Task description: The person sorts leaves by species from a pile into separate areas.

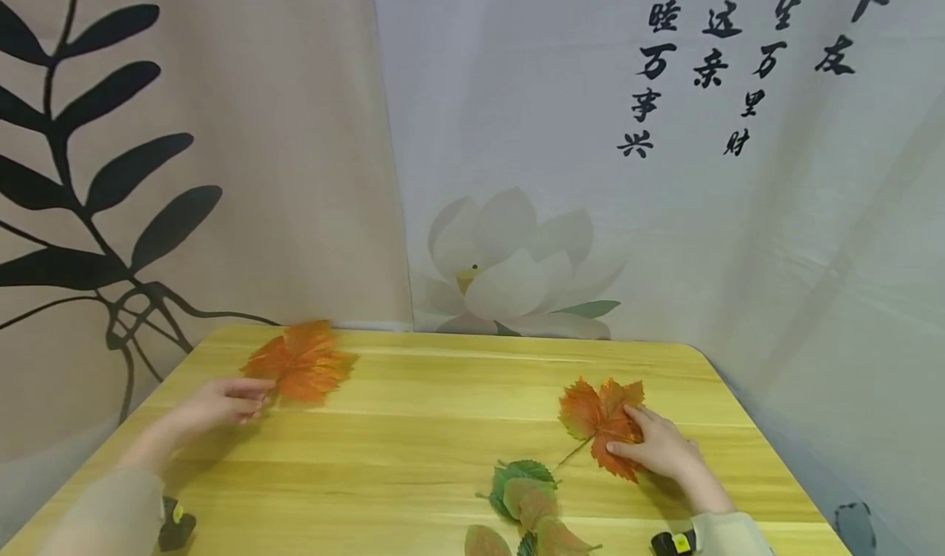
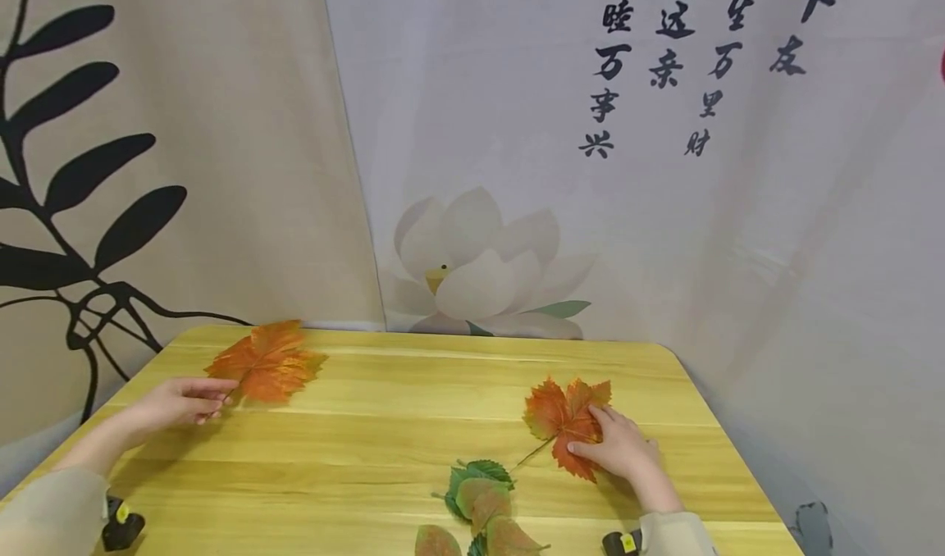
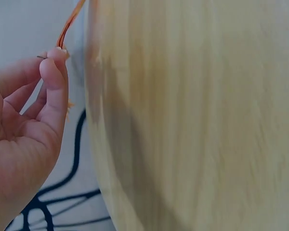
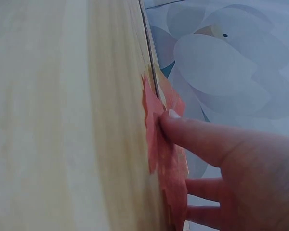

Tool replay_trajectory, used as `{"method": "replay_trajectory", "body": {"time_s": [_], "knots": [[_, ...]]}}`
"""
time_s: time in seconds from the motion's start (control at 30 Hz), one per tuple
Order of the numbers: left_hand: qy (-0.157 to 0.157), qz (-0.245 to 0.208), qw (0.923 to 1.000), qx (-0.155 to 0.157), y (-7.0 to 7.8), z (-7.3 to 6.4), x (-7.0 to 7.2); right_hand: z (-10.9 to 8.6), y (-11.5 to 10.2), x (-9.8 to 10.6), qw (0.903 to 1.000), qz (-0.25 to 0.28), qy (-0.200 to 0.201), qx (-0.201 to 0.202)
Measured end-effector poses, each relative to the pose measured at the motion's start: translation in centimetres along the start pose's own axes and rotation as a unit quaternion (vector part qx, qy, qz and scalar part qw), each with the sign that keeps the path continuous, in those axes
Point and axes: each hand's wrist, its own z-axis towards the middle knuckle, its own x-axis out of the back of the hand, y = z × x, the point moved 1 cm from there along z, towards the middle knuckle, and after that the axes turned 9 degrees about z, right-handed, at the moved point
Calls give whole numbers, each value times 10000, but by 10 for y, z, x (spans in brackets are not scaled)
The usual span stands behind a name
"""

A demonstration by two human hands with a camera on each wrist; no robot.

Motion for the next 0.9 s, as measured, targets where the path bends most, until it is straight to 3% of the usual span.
{"method": "replay_trajectory", "body": {"time_s": [0.27,0.53,0.9], "knots": [[149,92,9998,129,-18,-19,8,-3,5,3,9999,13,-59,86],[290,431,9978,401,-16,-39,5,-5,10,5,9997,-1,-92,236],[299,1106,9918,572,-15,-38,1,-3,10,5,9998,22,-110,169]]}}
